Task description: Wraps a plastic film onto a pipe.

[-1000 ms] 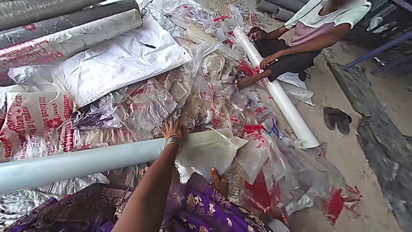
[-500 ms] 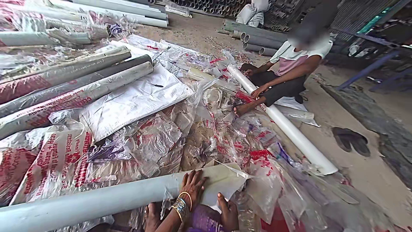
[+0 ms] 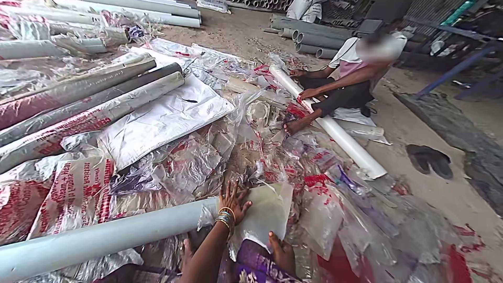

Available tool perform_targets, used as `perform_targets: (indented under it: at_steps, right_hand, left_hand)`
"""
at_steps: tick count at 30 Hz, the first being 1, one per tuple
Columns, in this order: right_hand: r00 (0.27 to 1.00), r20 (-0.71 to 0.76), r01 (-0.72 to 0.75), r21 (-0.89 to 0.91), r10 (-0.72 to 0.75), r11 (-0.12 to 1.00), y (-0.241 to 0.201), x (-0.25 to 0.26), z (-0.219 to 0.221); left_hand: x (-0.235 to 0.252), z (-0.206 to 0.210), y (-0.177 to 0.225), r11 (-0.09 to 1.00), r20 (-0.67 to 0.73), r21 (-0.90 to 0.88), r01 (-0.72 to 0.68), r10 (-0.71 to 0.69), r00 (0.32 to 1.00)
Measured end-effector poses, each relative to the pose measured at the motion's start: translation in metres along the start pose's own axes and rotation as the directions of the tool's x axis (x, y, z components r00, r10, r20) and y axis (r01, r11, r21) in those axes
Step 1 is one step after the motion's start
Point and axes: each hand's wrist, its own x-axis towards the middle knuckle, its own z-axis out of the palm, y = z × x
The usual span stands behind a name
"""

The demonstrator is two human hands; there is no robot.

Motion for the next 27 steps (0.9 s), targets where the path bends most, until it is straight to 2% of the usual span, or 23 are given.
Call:
perform_targets:
  at_steps: [4,8,13,16,18,21,23,25,27]
  right_hand:
    - [0.999,-0.007,-0.045,-0.021,0.045,0.999,0.002,-0.010,-0.017]
    - [1.000,0.026,-0.015,-0.018,0.016,1.000,0.006,-0.016,-0.030]
    - [1.000,0.021,-0.024,0.071,0.022,0.997,0.008,-0.025,-0.042]
    - [0.997,0.000,0.075,0.155,-0.076,0.985,0.016,-0.030,-0.052]
    - [0.996,0.019,0.087,0.172,-0.092,0.981,0.017,-0.030,-0.057]
    - [0.988,0.045,0.137,0.155,-0.145,0.978,0.016,-0.028,-0.048]
    - [0.977,0.060,0.193,0.160,-0.205,0.968,0.013,-0.030,-0.046]
    - [0.971,0.059,0.220,0.164,-0.232,0.962,0.010,-0.031,-0.045]
    - [0.975,0.051,0.203,0.176,-0.214,0.963,0.006,-0.035,-0.044]
  left_hand:
    - [0.013,-0.002,-0.003,0.997,-0.038,0.029,0.074,-0.073,0.997]
    - [0.035,-0.014,-0.004,0.983,-0.095,0.003,0.183,-0.182,0.979]
    - [0.057,-0.038,-0.018,0.968,-0.263,-0.113,0.224,-0.246,0.933]
    - [0.059,-0.043,-0.051,0.990,-0.323,0.013,0.142,-0.130,0.938]
    - [0.048,-0.041,-0.070,0.997,-0.325,-0.015,0.079,-0.080,0.942]
    - [0.014,-0.031,-0.067,0.992,-0.510,-0.055,-0.113,0.069,0.857]
    - [-0.016,-0.022,-0.041,0.960,-0.472,-0.099,-0.261,0.185,0.862]
    - [-0.039,0.000,-0.018,0.908,-0.364,-0.146,-0.394,0.321,0.874]
    - [-0.050,0.031,-0.011,0.869,-0.314,-0.211,-0.448,0.374,0.873]
